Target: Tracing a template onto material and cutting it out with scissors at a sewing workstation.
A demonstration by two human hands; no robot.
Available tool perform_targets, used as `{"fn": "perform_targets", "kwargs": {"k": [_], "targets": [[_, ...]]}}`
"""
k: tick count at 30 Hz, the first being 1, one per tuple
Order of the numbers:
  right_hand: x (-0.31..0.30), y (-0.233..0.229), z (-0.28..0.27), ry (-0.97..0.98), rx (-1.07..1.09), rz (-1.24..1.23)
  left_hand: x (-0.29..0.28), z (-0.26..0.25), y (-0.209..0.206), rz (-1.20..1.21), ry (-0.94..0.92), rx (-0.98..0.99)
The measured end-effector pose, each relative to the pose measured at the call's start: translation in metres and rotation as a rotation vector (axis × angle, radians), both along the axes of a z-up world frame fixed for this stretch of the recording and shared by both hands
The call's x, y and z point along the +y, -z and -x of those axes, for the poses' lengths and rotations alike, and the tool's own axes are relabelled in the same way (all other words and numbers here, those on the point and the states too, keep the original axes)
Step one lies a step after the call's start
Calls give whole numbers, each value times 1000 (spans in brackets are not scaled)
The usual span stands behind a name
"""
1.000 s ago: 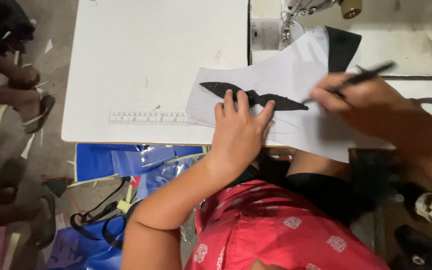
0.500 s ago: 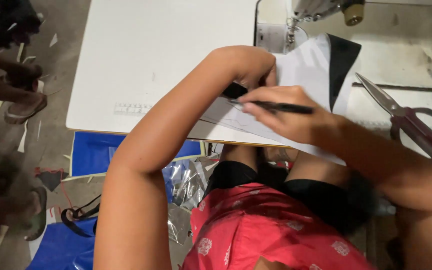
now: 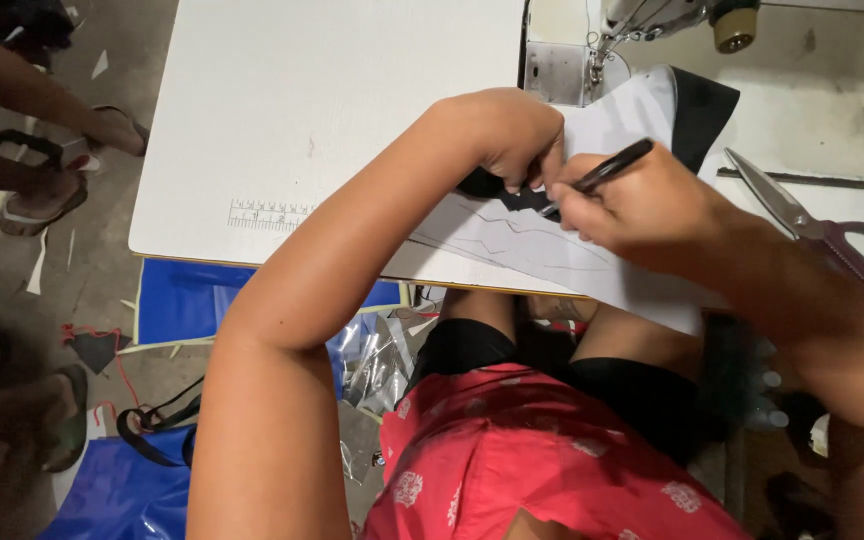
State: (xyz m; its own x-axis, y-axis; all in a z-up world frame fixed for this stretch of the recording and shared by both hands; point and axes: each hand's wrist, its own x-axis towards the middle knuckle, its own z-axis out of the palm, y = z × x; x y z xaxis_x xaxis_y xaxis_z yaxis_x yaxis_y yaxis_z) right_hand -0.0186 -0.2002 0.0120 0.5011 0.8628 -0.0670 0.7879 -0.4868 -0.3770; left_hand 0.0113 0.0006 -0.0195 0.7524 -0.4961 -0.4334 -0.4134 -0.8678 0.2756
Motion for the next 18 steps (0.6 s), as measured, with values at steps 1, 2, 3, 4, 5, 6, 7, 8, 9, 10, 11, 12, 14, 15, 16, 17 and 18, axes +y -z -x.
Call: {"fn": "perform_targets", "kwargs": {"k": [1, 2, 3, 4, 5, 6, 7, 8, 9, 10, 11, 12, 14, 15, 16, 17, 18], "targets": [[-1, -2, 2, 39, 123, -49, -1, 0, -2, -5, 8, 14], [-2, -4, 4, 77, 246, -98, -2, 0, -3, -10, 17, 27], [-1, -4, 7, 81, 245, -101, -2, 2, -5, -12, 21, 26], [1, -4, 10, 122, 327, -141, -3, 5, -7, -12, -5, 28], [3, -4, 13, 162, 408, -182, -2, 7, -9, -14, -32, 29], [1, -5, 12, 164, 406, -186, -2, 7, -8, -18, -29, 28], [-1, -5, 12, 151, 356, -163, -1, 7, -5, -8, -33, 21], [-2, -6, 11, 137, 305, -140, 0, 7, -3, 2, -37, 14], [-8, -5, 7, 139, 308, -144, -1, 10, -6, -2, -35, 17], [-15, -3, 3, 184, 363, -135, -1, 13, -10, -8, -60, 34], [-21, -2, -1, 231, 416, -124, -3, 16, -13, -12, -84, 50], [-32, -6, -4, 235, 416, -125, -3, 19, -17, -12, -80, 50], [-56, -13, -11, 285, 184, 145, -5, 25, -26, -16, -151, 102], [-60, -19, -8, 291, 184, 146, -6, 26, -24, -14, -146, 102], [-65, -25, -5, 432, 273, 100, -7, 26, -23, -14, -162, 85], [-71, -31, -1, 573, 364, 51, -8, 27, -22, -16, -177, 70], [-74, -22, 1, 580, 366, 50, -13, 37, -3, -17, -170, 72]]}}
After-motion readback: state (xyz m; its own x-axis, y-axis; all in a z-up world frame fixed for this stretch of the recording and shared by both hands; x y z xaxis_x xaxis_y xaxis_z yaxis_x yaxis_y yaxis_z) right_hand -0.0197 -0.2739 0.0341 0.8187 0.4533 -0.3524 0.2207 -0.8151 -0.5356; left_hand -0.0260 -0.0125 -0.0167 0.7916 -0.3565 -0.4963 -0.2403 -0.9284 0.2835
